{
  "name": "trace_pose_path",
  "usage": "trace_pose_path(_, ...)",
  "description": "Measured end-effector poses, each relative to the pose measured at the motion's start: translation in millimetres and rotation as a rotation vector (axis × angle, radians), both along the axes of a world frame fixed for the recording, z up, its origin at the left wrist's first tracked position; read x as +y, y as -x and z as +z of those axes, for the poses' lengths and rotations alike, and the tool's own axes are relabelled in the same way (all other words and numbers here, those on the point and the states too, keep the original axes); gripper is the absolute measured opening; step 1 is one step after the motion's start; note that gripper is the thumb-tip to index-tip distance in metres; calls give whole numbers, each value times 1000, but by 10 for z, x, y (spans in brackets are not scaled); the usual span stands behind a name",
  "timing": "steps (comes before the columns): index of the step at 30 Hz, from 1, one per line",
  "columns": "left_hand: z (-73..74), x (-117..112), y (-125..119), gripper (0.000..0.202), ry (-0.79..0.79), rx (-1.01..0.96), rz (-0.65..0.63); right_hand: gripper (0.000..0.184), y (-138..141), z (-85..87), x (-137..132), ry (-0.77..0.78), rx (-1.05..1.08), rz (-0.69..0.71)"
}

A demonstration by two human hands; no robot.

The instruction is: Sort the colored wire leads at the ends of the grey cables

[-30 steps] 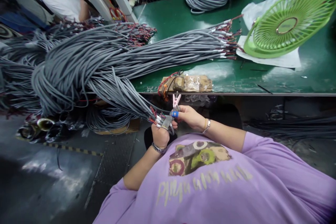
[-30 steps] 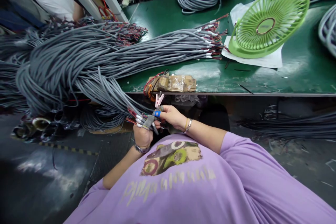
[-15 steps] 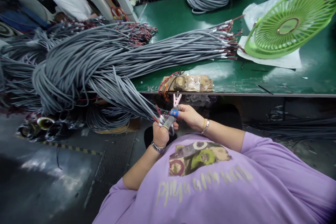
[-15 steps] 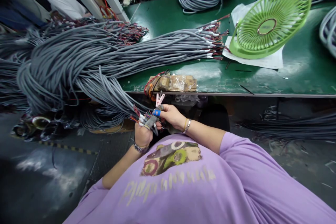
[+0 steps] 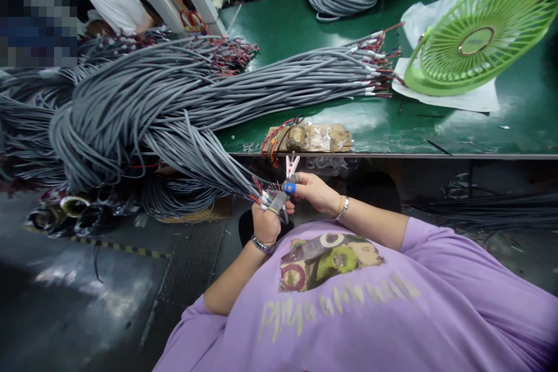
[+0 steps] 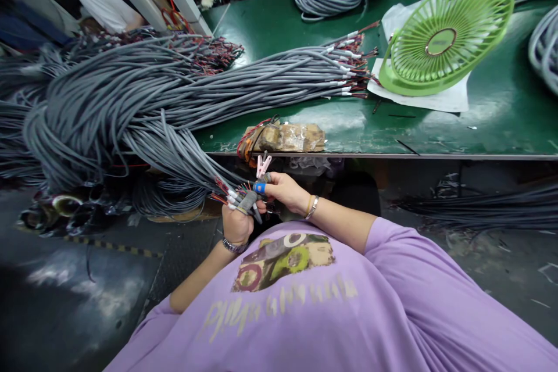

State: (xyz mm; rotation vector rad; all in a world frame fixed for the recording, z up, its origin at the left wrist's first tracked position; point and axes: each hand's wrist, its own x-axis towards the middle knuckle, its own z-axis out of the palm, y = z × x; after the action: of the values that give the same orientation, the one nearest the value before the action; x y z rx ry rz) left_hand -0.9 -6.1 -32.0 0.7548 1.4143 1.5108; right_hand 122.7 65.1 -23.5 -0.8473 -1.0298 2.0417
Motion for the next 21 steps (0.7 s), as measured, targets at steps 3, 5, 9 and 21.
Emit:
trace_pose_path(3,-8,4,-5,24,4,15,12,36,14,3,3,0,-3,-6)
trace_pose_path(5,-16,6,-7,23,0,16,27,33,12,0,-3,20,-6,-18)
trace_pose_path(9,-2,9,-10,22,-7,-8,55,24,-27,-41,-17,44,8,-16)
trace_pose_path(21,263,85,-67,23,-48,-56,26,46,-80,-61,296,181,97,-28)
